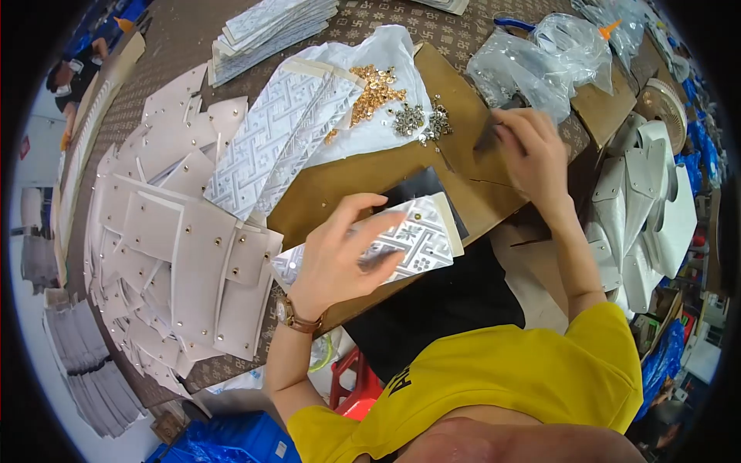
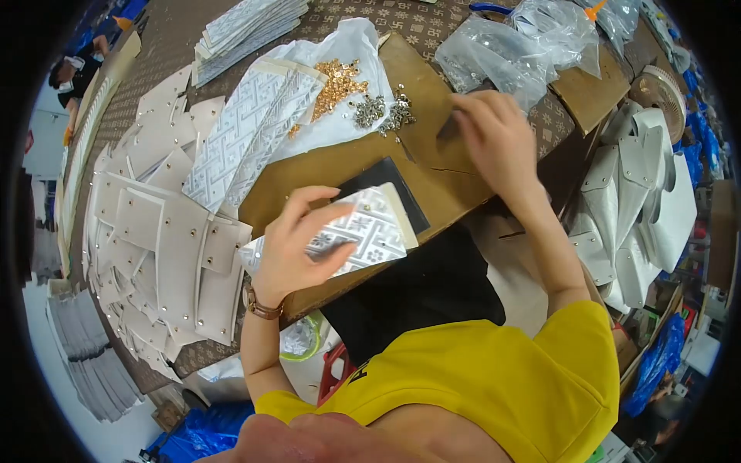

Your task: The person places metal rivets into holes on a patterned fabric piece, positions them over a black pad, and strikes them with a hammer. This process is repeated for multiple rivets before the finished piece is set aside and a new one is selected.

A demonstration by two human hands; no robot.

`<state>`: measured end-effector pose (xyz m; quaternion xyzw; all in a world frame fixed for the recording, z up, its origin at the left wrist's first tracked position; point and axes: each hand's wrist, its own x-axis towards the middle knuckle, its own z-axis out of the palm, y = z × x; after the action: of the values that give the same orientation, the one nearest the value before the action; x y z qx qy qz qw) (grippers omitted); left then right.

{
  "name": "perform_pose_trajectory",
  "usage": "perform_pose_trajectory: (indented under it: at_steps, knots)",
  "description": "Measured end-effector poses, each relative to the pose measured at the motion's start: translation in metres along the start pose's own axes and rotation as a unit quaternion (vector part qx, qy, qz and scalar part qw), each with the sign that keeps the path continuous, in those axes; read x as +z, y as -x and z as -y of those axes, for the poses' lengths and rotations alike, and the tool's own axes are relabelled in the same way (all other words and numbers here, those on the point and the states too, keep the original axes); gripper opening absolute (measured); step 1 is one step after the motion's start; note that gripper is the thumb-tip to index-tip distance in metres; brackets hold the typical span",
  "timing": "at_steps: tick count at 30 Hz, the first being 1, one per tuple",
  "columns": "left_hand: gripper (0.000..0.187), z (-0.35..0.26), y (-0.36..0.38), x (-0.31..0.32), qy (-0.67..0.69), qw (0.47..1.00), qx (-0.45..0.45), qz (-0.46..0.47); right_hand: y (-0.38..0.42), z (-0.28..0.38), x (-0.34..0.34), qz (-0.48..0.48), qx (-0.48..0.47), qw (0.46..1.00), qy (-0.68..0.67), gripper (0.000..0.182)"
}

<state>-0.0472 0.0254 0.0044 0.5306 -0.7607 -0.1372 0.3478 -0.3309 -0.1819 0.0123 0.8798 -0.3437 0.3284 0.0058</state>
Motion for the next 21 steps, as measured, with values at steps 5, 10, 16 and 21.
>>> perform_pose_trajectory:
  at_steps: [5, 10, 16, 21]
  knots:
    - [0.044, 0.029, 0.029, -0.028, 0.449, 0.853, -0.183, -0.196, -0.039, 0.048, 0.060, 0.043, -0.100, 0.986, -0.129, 0.011]
    - [0.037, 0.075, 0.025, -0.047, 0.768, 0.635, -0.005, -0.082, -0.069, 0.065, 0.117, 0.066, -0.130, 0.984, -0.101, 0.009]
    - [0.035, 0.062, 0.025, -0.039, 0.834, 0.533, -0.023, -0.144, -0.072, 0.060, 0.135, 0.074, -0.132, 0.981, -0.125, 0.010]
    - [0.035, 0.067, 0.024, -0.034, 0.839, 0.530, -0.018, -0.125, -0.070, 0.057, 0.129, 0.089, -0.131, 0.979, -0.127, 0.010]
